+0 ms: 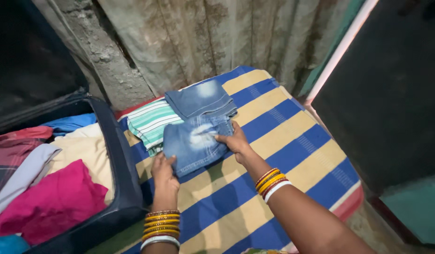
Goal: The person opens a suitcase, removes several items of clothing, and folds a striped shirt, a pair of jeans, and a pink garment by hand on a bed.
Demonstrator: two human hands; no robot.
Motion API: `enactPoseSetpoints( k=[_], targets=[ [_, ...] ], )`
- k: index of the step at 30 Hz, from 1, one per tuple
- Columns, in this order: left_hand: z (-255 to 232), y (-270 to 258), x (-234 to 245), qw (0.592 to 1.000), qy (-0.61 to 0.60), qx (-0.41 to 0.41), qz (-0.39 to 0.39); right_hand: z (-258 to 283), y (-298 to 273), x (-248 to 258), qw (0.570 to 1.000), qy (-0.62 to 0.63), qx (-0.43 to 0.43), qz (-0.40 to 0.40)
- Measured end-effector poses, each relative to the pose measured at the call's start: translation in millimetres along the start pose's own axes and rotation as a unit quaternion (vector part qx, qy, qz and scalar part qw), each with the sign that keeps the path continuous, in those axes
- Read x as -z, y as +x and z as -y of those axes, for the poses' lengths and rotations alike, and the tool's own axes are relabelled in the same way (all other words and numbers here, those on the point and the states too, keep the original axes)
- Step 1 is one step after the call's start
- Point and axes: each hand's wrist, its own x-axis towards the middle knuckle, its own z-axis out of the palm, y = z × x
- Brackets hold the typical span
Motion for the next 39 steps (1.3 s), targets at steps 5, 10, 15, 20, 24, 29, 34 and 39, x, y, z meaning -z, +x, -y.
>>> enactPoseSetpoints(
  k=[5,10,15,20,24,29,34,39],
  targets=[
    [33.0,14.1,45.6,0.995,0.001,0.031,-0.09,-38.1,17.0,-10.8,0.998,-0.041,-0.022,0.053],
    [17.8,3.9,67.2,0.968,0.065,0.027,-0.242,-62.9,23.1,-35.2,0.988,-0.019,-0.049,0.148],
    [9.0,-17.8,64.4,0.947,0.205,-0.008,-0.246,-94.5,27.6,-45.0,0.981,-0.076,-0.091,0.151],
    [-7.5,-51.7,40.1,0.881,0.372,-0.166,-0.241,-93.9,23.2,-46.1,0.973,-0.164,-0.045,0.153],
    [-20.2,-60.1,19.4,0.801,0.488,-0.225,-0.265,-51.6,-5.3,-63.8,0.922,-0.374,0.039,0.09],
    [-35.5,-78.3,-16.5,0.718,0.622,-0.296,-0.101,-35.2,-32.6,-87.8,0.824,-0.505,0.249,0.071],
    [-35.1,-57.9,-17.7,0.602,0.767,-0.207,0.081,-62.7,-26.1,-96.2,0.655,-0.644,0.285,0.274],
    [-23.9,-55.2,9.4,0.533,0.835,-0.1,0.088,-70.6,-28.9,-83.7,0.609,-0.682,0.327,0.237]
  ],
)
